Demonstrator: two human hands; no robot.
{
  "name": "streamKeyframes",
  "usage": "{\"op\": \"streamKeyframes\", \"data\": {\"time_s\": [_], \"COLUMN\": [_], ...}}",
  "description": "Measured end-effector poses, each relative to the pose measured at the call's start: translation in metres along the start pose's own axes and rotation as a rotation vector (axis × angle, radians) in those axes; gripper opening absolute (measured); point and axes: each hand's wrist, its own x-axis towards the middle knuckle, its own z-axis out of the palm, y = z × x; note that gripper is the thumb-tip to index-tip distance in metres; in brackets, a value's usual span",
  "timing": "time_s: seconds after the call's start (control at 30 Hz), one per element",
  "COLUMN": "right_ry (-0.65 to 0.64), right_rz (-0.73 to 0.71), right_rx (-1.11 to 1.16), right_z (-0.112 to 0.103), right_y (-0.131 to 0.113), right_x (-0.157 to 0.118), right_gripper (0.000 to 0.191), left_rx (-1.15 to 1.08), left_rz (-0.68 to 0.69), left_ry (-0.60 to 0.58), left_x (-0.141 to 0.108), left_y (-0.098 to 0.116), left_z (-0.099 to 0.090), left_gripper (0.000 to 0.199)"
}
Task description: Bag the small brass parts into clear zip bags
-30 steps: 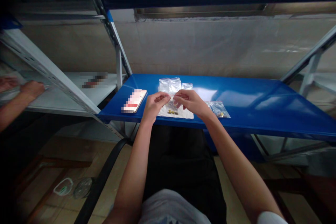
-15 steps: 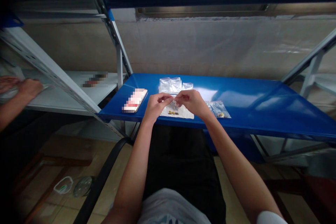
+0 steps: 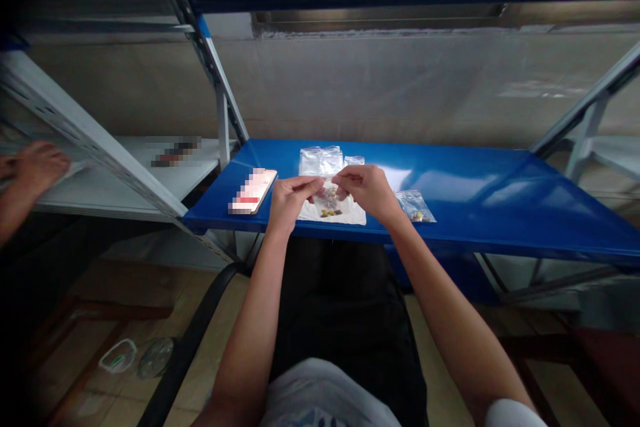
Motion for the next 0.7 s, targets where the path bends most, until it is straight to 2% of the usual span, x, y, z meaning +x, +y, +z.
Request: {"op": "streamKeyframes", "data": {"time_s": [0.17,0.27,0.37,0.53,0.63,0.7], "right_ry": [0.003,0.083,0.272,0.524,0.584,0.564], "right_rz": [0.076,0.128,0.2,0.309,0.396,0.442], "right_rx": [0.148,0.109,0.074,-0.188,-0.38,-0.478], "right_z": [-0.016,-0.042,-0.075,-0.134,-0.16,-0.17], "right_y": [0.017,0.035,0.054,0.094,0.123,0.141], "right_x": [-0.023,-0.051,-0.081,-0.107,-0.106,-0.102], "right_gripper": [0.058,0.067,0.074,0.053,0.037,0.03], "left_rx": [-0.14,-0.179,-0.182,0.055,0.36,0.567], "left_rz": [-0.023,-0.058,-0.085,-0.101,0.051,0.146], "left_ry": [0.03,-0.069,-0.219,-0.439,-0.538,-0.577], "left_x": [-0.008,-0.015,-0.012,0.028,0.058,0.073], "left_y": [-0.005,-0.015,-0.026,-0.045,-0.058,-0.067], "left_z": [0.035,0.069,0.112,0.191,0.228,0.244], "left_gripper": [0.032,0.031,0.025,0.011,0.012,0.013]}}
